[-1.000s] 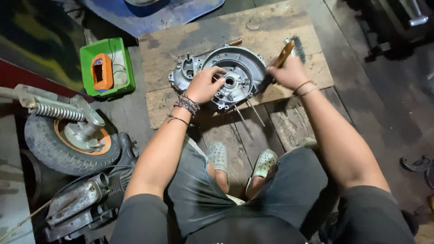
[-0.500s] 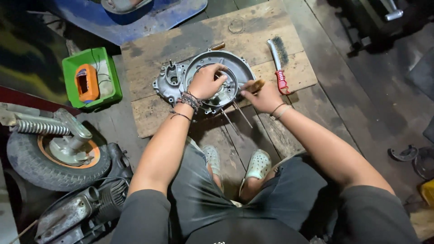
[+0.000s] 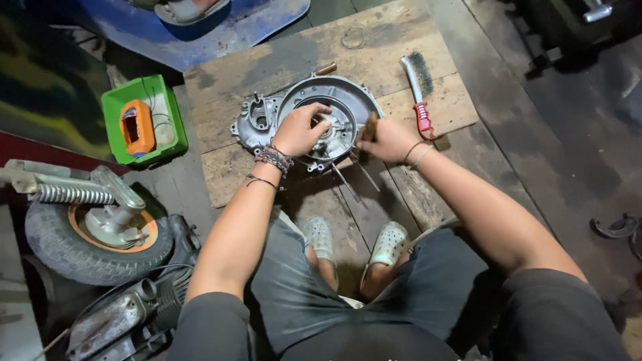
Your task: The person scrubs the interior and exterior surfaces of a metal engine casing with a wire brush, then flips it over to continue cleaning the other side. The person uses a wire brush to remove debris from the casing's grooves and surfaces.
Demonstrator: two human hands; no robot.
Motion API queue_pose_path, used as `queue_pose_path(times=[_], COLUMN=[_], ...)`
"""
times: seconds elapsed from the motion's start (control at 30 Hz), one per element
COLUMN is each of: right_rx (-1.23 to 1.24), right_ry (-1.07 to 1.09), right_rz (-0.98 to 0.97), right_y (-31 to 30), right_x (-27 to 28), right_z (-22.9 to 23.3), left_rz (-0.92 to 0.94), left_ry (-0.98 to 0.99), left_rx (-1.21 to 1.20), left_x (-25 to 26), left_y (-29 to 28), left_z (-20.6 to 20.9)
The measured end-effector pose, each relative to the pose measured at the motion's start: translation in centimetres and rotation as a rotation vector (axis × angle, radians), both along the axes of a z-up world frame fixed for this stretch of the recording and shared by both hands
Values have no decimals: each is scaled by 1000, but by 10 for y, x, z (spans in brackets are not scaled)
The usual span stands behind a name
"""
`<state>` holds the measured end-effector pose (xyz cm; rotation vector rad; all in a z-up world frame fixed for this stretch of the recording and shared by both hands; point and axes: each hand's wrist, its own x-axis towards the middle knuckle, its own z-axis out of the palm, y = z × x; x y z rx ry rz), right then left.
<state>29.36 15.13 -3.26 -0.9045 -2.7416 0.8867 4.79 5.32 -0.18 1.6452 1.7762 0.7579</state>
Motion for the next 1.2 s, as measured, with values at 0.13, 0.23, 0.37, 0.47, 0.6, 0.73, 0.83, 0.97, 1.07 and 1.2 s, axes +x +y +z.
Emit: queue_pose_path(times=[0.13,0.23,0.37,0.47,0.6,0.73,0.83,0.97,1.07,1.2], right_rx=[-2,77,-314,-207,-82,-362,-197,-129,-229,-150], right_ry=[92,44,143,268,348,153,106,112,190,273], right_rz=[-74,105,-31,-259,-284,-338,-434,-322,-274,-349], right_y=[-7,-7,13,38,11,43,50,35,43,48], right_x=[-3,-11,7,12,14,14,15,2,-10,-5], right_z=[8,8,10,-11,-27,-37,-27,-30,-25,-2], left_rz=[-3,-10,-21,-30,-70,-78,-65,-74,-66,-46], left_ry=[-21,0,-32,-52,-27,3,-6,32,42,36], left_rx=[20,35,-32,-27,-35,-27,-31,-28,-36,-36], left_x=[5,1,7,12,16,15,13,11,8,8], left_y=[-7,-5,-13,-12,-7,-6,-7,-8,-7,-7], left_z=[17,19,25,26,17,13,12,4,10,8])
